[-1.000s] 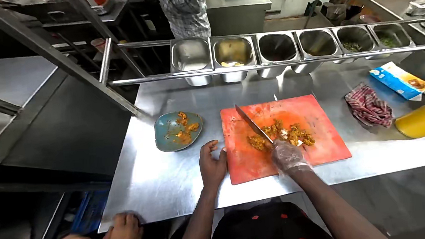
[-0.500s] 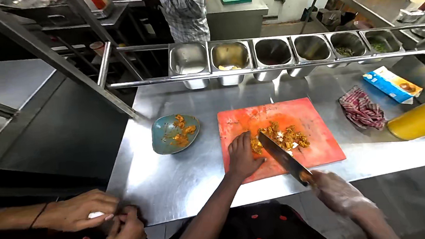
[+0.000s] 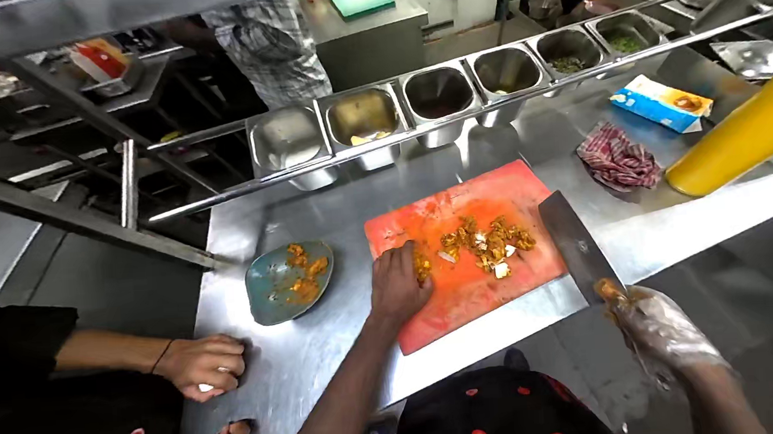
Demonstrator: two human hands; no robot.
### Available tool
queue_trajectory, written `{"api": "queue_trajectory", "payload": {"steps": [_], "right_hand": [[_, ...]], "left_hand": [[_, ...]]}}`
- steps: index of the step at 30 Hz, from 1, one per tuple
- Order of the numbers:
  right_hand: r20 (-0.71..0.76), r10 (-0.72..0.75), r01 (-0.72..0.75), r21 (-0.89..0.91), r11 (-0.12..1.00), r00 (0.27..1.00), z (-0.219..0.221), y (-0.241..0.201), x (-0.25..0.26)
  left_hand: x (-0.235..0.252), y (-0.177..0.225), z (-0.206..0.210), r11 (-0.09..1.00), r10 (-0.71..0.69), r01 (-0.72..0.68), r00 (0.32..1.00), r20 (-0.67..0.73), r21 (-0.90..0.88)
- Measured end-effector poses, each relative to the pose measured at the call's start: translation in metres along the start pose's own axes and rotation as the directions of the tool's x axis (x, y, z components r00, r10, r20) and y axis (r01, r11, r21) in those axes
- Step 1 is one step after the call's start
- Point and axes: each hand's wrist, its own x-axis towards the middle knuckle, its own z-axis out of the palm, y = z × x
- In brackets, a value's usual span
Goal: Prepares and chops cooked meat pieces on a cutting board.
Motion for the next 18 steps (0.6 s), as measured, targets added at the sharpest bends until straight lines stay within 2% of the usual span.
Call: {"api": "queue_trajectory", "payload": {"steps": [4,7,9,13,14,16,18], "right_hand": [[-0.006,-0.010,0.008,-0.193,0.981,1.000,0.000,-0.024,0.014],[-0.046,-0.053,0.045,-0.174,0.984,0.997,0.003,-0.038,0.010],[-0.058,-0.086,0.080,-0.102,0.992,0.995,0.006,-0.043,0.006],[-0.037,-0.124,0.123,-0.037,0.992,0.992,0.013,-0.052,-0.001],[-0.031,-0.125,0.123,-0.047,0.991,0.992,0.015,-0.055,-0.003],[-0.007,-0.135,0.135,-0.051,0.990,0.991,0.020,-0.059,-0.008],[0.018,-0.150,0.150,-0.054,0.987,0.989,0.028,-0.061,-0.010]], "left_hand": [[0.026,-0.042,-0.001,0.997,0.077,-0.077,0.995,0.070,0.004],[0.049,-0.053,-0.003,0.998,0.054,-0.053,0.992,0.118,-0.017],[0.058,-0.041,-0.002,0.998,0.058,-0.051,0.989,0.137,-0.048],[0.052,0.000,0.014,0.939,0.328,-0.304,0.932,0.151,-0.162],[0.047,0.008,0.020,0.933,0.348,-0.326,0.925,0.149,-0.156],[0.035,0.020,0.028,0.956,0.264,-0.235,0.951,0.165,-0.175],[0.026,0.031,0.026,0.971,0.111,-0.070,0.978,0.175,-0.230]]}}
